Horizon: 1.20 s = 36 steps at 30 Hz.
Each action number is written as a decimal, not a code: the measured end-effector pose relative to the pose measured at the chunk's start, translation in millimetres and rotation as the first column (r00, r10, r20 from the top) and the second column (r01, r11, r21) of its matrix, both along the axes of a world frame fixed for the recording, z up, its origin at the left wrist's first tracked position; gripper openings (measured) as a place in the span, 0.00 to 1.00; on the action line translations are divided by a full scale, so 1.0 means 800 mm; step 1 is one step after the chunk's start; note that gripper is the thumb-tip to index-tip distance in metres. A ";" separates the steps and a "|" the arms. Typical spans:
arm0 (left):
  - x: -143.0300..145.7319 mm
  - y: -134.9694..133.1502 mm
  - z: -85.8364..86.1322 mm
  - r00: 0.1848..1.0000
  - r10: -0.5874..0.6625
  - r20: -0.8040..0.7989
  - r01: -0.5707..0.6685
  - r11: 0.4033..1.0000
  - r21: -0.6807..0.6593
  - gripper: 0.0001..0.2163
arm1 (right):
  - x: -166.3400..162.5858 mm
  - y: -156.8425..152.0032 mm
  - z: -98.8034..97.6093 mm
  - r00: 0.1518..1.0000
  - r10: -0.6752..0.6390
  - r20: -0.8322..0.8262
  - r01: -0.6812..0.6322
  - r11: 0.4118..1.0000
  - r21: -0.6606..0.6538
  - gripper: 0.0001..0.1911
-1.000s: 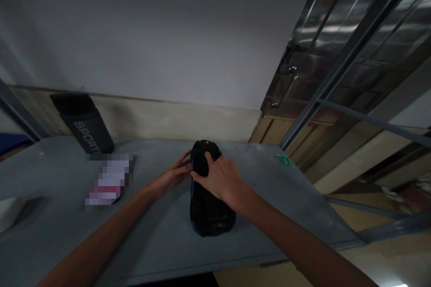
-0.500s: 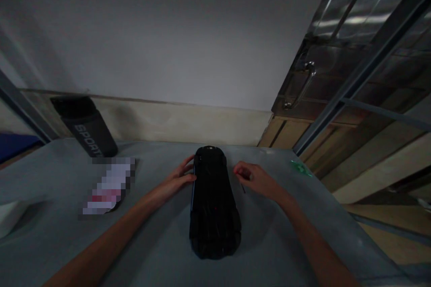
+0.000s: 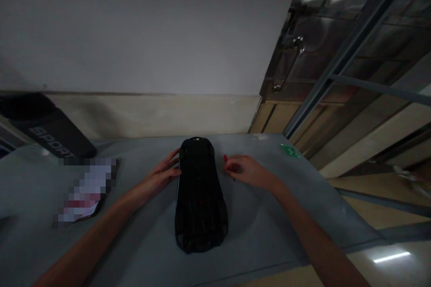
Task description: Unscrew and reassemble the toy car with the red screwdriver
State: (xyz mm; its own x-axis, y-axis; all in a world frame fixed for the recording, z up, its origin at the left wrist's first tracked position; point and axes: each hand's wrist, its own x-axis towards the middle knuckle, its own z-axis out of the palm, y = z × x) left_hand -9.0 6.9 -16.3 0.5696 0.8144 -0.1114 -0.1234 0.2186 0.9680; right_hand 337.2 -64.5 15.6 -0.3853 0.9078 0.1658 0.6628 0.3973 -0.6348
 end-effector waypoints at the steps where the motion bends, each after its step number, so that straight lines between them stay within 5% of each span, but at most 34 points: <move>1: -0.004 0.003 -0.001 1.000 0.004 0.001 -0.004 1.000 0.000 0.42 | 0.000 -0.001 0.001 1.000 0.011 -0.006 -0.011 1.000 -0.023 0.05; 6: -0.023 0.016 -0.001 0.999 0.028 -0.017 -0.028 0.999 -0.023 0.37 | -0.007 -0.008 0.008 0.993 0.106 -0.042 -0.109 0.991 -0.082 0.05; 13: -0.028 0.017 0.000 0.999 -0.029 -0.016 0.028 0.999 -0.047 0.38 | -0.022 -0.009 -0.004 0.984 0.162 0.072 -0.162 0.987 -0.005 0.03; 25: -0.025 -0.001 0.016 0.996 -0.085 -0.002 0.085 0.996 -0.035 0.38 | -0.031 -0.009 -0.010 0.976 0.142 0.167 -0.145 0.989 0.007 0.04; 34: 0.000 -0.003 -0.007 0.990 -0.105 0.096 0.108 0.994 -0.019 0.41 | -0.016 -0.001 -0.003 0.982 0.021 -0.187 -0.041 0.994 -0.098 0.02; 36: 0.001 -0.002 -0.008 0.990 -0.102 0.099 0.105 0.994 -0.020 0.41 | -0.016 0.001 0.001 0.946 0.012 -0.324 -0.064 0.987 -0.150 0.10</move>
